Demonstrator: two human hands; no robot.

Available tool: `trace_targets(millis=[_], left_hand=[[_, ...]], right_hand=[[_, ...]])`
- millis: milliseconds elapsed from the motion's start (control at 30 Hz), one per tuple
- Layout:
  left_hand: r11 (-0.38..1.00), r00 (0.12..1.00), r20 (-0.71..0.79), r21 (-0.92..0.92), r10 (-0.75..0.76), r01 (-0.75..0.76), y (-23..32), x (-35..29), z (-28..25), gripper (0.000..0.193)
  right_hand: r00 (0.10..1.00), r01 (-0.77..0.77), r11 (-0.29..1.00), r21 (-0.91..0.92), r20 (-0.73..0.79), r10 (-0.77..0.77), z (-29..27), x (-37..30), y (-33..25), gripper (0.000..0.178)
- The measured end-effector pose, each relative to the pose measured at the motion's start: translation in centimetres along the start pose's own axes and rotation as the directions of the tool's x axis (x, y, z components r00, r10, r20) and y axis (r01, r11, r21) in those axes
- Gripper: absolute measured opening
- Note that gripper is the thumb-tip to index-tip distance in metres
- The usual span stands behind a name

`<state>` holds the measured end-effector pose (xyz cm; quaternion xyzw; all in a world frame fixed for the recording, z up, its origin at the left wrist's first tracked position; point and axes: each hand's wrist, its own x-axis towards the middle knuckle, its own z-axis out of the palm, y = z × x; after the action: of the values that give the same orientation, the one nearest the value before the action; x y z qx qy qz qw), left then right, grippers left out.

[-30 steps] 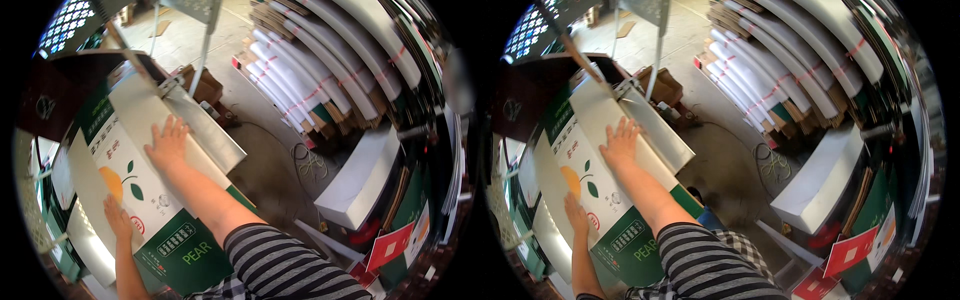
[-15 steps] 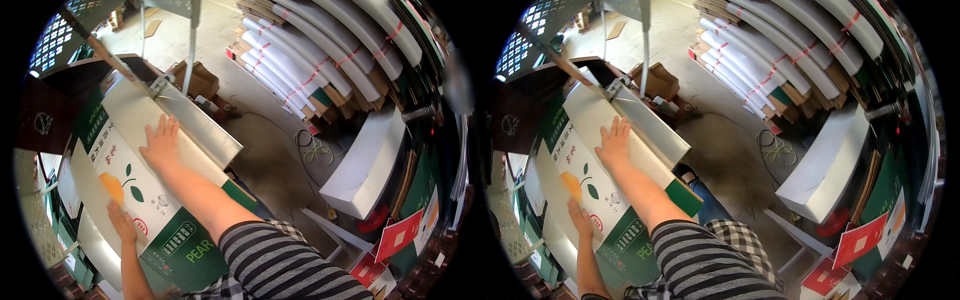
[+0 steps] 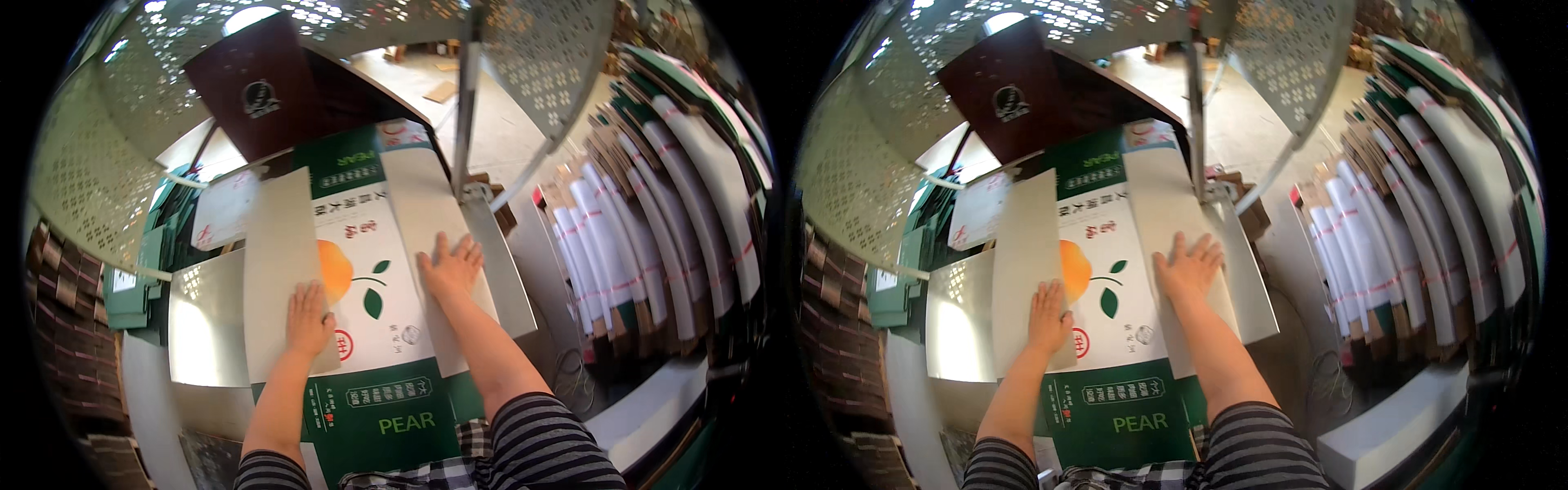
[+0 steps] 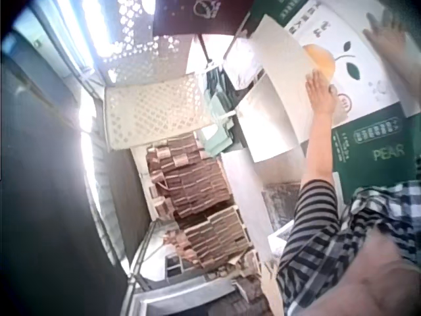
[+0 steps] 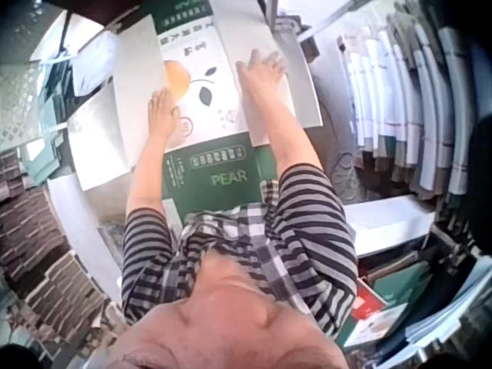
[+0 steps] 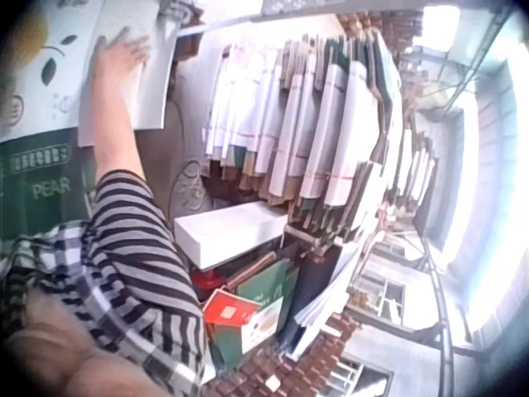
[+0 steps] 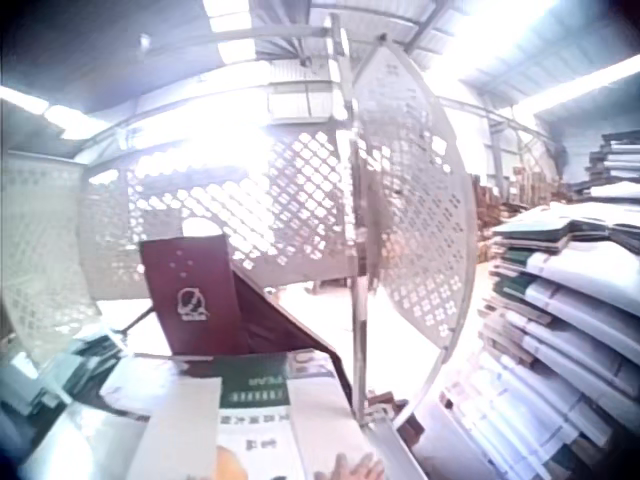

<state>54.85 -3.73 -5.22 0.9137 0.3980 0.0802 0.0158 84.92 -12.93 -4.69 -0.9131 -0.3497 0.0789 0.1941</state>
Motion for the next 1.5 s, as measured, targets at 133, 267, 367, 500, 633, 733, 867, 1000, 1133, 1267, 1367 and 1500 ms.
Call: trace_targets(millis=[133, 267, 367, 500, 633, 733, 867, 1000, 1133, 1267, 1367, 1500], left_hand=[[0.999, 0.999, 0.002, -0.025, -0.032, 0.032, 0.1, 0.0, -0.5, 0.064], [0.999, 0.999, 0.009, -0.002, -0.052, 0.052, 0.4, 0.0, -0.9, 0.064], [0.997, 0.998, 0.025, 0.038, -0.063, 0.062, 0.2, -0.4, -1.0, 0.064], [0.997, 0.997, 0.017, 0.012, -0.080, 0.079, 0.3, -1.0, -1.5, 0.064], [0.997, 0.997, 0.017, 0.001, -0.081, 0.081, 0.2, -0.8, -1.4, 0.064], [0.996, 0.996, 0.005, -0.003, -0.086, 0.086, -0.2, -1.1, -1.0, 0.064], [0.996, 0.996, -0.030, -0.026, -0.084, 0.083, 0.0, -1.2, -0.7, 0.064], [0.996, 0.996, -0.017, 0.004, -0.088, 0.088, 0.0, -1.0, -0.7, 0.065], [0.996, 0.996, -0.013, -0.010, -0.093, 0.093, -0.1, -1.0, -0.7, 0.065], [0.994, 0.994, 0.001, -0.031, -0.107, 0.107, -0.2, -1.0, -0.7, 0.065], [0.995, 0.995, 0.020, -0.028, -0.100, 0.100, 0.0, -1.1, -1.0, 0.065], [0.993, 0.993, 0.029, -0.030, -0.111, 0.111, 0.0, -1.0, -1.1, 0.065]], right_hand=[[1.000, 0.009, 1.000, -0.025, 0.015, -0.008, -0.3, 0.2, -0.4, 0.069], [1.000, 0.010, 0.997, -0.075, 0.012, -0.009, -0.1, 0.3, -0.6, 0.069], [1.000, 0.012, 0.997, -0.078, 0.015, -0.011, 0.0, 0.0, -0.7, 0.069], [0.999, 0.027, 0.990, -0.135, -0.020, -0.030, 0.5, -0.1, -0.9, 0.068], [0.999, 0.030, 0.987, -0.160, -0.040, -0.037, 1.0, 0.0, -0.5, 0.068], [0.999, 0.042, 0.988, -0.147, -0.027, -0.047, 1.1, -0.2, -0.7, 0.068], [0.996, 0.061, 0.987, -0.151, -0.058, -0.071, 1.3, 0.0, -0.3, 0.068], [0.995, 0.070, 0.984, -0.163, -0.063, -0.081, 1.3, 0.1, -0.1, 0.069], [0.996, 0.064, 0.985, -0.161, -0.054, -0.074, 1.5, -0.1, -0.2, 0.070], [0.997, 0.060, 0.982, -0.176, -0.036, -0.068, 1.1, -0.2, -0.7, 0.070], [0.998, 0.043, 0.984, -0.173, -0.033, -0.050, 1.4, -0.2, -0.2, 0.070], [0.996, 0.063, 0.983, -0.173, -0.058, -0.074, 1.6, 0.0, -0.2, 0.068]])
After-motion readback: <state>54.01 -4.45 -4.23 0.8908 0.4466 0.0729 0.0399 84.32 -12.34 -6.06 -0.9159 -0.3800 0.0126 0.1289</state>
